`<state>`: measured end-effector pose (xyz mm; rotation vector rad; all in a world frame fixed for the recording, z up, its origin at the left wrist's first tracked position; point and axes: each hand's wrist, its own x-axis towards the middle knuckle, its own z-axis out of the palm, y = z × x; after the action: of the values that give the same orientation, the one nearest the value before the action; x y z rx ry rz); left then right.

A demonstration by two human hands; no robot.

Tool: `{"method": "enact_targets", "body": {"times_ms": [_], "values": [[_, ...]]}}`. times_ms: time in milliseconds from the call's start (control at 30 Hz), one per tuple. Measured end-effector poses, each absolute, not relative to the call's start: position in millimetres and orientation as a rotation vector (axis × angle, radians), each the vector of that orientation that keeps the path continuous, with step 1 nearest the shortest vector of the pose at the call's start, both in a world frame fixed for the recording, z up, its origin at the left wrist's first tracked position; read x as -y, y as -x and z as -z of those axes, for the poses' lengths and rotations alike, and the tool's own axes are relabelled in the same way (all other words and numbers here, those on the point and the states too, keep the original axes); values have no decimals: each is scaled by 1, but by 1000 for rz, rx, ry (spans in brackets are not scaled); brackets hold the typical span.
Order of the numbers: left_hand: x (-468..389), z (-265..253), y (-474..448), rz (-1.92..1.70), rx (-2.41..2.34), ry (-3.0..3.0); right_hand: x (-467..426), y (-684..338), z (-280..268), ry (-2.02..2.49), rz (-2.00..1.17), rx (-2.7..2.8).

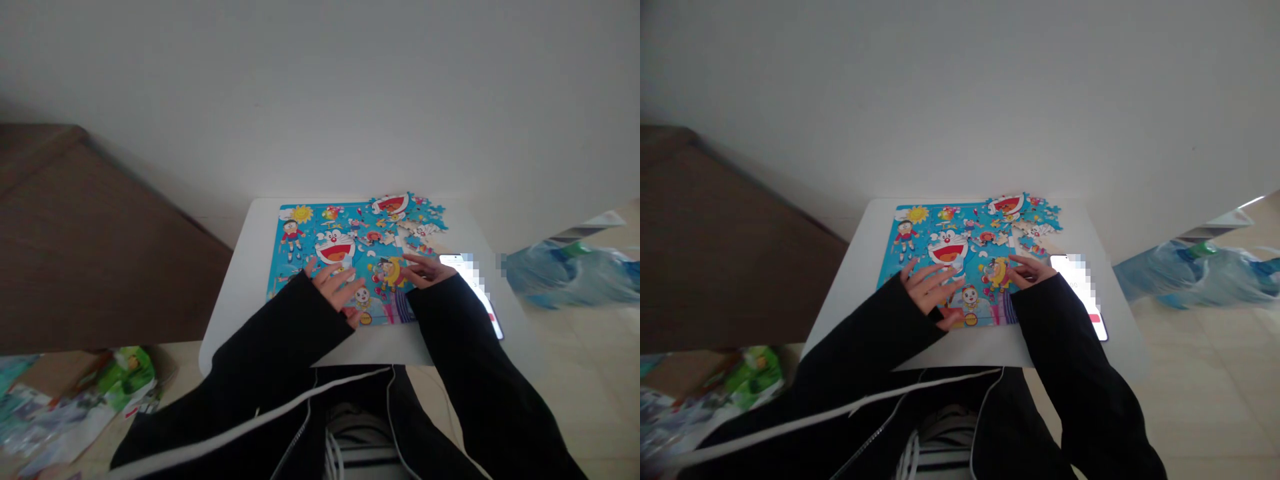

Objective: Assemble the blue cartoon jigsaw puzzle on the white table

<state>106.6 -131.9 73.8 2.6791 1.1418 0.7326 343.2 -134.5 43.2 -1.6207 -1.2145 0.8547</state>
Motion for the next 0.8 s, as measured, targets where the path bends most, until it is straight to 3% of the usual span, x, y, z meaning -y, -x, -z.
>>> {"method": "enact_targets", "body": {"times_ms": [267,800], "values": [[12,-66,-193,21,-925,-2810,111,-378,-96,1671,-594,1297],[19,-40,-140,-200,-1182,-2741,-3,-408,-82,1621,-918,1305]]}}
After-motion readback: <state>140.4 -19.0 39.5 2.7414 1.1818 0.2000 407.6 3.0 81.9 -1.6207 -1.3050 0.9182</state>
